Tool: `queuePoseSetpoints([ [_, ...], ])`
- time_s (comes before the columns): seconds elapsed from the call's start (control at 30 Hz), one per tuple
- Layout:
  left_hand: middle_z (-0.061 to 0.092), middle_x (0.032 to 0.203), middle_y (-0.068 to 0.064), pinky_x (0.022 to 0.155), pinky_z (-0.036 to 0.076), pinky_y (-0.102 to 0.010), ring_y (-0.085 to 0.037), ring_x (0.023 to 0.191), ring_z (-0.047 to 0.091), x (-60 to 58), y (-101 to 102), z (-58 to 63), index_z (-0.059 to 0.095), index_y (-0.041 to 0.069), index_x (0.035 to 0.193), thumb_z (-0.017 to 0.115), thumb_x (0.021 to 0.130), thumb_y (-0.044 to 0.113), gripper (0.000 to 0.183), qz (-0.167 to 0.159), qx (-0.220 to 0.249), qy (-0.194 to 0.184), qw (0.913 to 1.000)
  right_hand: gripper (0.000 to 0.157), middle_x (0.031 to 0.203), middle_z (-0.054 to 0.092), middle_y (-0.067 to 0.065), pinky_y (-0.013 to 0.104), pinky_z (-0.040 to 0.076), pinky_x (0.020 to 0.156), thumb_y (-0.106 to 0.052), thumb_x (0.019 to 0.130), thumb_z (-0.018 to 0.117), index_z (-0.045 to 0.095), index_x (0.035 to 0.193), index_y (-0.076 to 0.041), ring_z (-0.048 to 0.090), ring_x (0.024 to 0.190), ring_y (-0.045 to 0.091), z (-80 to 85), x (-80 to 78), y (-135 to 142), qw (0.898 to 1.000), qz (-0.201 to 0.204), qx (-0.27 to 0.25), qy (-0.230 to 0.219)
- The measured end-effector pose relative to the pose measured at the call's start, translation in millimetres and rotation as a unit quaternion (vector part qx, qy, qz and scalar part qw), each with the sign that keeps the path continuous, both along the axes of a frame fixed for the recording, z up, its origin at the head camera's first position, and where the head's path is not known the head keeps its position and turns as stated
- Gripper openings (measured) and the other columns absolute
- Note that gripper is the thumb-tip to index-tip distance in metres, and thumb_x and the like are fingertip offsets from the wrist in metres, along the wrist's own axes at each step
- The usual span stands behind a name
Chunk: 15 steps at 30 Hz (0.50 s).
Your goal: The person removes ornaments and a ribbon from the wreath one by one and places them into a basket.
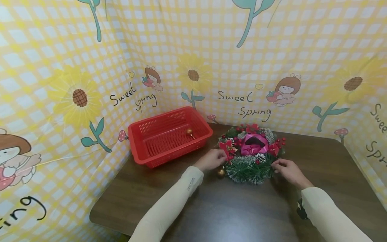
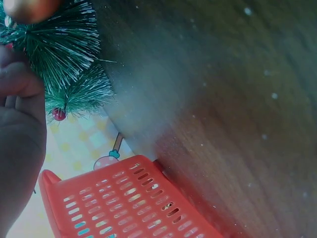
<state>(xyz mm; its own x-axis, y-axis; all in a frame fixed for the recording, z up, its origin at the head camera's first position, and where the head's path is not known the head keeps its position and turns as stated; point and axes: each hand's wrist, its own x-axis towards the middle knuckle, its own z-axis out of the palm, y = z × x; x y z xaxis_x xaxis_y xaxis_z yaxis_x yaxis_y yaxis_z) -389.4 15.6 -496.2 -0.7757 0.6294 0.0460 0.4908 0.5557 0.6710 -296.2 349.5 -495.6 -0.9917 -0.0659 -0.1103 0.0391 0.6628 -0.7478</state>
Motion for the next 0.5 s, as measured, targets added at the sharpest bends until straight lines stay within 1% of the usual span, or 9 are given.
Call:
queuePoseSetpoints([
  [0.17, 0.065, 0.082, 0.0, 0.063, 0.05, -0.027, -0.014, 0.068, 0.058, -0.6, -1.1, 2.8, 0.068, 0.019, 0.099, 0.057, 0.095, 0.026, 0.013, -0.004, -0.005, -0.037, 0.9993, 0.033, 0.111, 0.061, 0.02, 0.048, 0.047, 0.078, -0.023, 0.1, 0.044, 0.061, 0.115, 0.002, 0.058, 0.095, 0.031, 0.5, -0.2, 0.1, 1.0, -0.001, 0.003, -0.004],
  [0.27, 0.065, 0.079, -0.002, 0.061, 0.05, -0.027, -0.015, 0.064, 0.057, -2.1, 0.0, 5.5, 0.069, 0.019, 0.098, 0.056, 0.095, 0.029, 0.017, -0.013, -0.009, -0.036, 0.9992, 0.033, 0.11, 0.061, 0.02, 0.048, 0.047, 0.078, -0.022, 0.1, 0.045, 0.061, 0.115, 0.002, 0.058, 0.094, 0.031, 1.4, 0.0, 0.4, 1.0, 0.0, 0.004, -0.003],
  [0.33, 0.064, 0.075, -0.002, 0.059, 0.049, -0.027, -0.015, 0.062, 0.056, -3.6, 1.1, 8.0, 0.069, 0.018, 0.094, 0.057, 0.095, 0.031, 0.018, -0.021, -0.012, -0.027, 0.9993, 0.032, 0.109, 0.061, 0.019, 0.048, 0.047, 0.078, -0.022, 0.1, 0.045, 0.061, 0.114, 0.002, 0.058, 0.094, 0.031, 1.6, -0.1, 0.3, 1.0, 0.001, 0.005, -0.001],
  [0.4, 0.064, 0.074, -0.001, 0.058, 0.049, -0.027, -0.014, 0.062, 0.056, -5.6, 2.4, 11.0, 0.069, 0.019, 0.092, 0.058, 0.095, 0.03, 0.016, -0.029, -0.016, -0.023, 0.9992, 0.032, 0.11, 0.061, 0.019, 0.047, 0.047, 0.078, -0.022, 0.1, 0.045, 0.061, 0.114, 0.002, 0.058, 0.094, 0.03, 1.6, -0.2, 0.0, 1.0, 0.001, 0.004, -0.001],
  [0.5, 0.064, 0.076, 0.003, 0.06, 0.049, -0.026, -0.013, 0.065, 0.058, -8.9, 4.2, 16.0, 0.07, 0.02, 0.093, 0.061, 0.093, 0.027, 0.011, -0.04, -0.026, -0.031, 0.9984, 0.032, 0.11, 0.061, 0.019, 0.048, 0.047, 0.078, -0.022, 0.099, 0.045, 0.061, 0.114, 0.002, 0.058, 0.094, 0.03, 1.4, -0.3, -0.6, 1.0, 0.002, 0.002, -0.002],
])
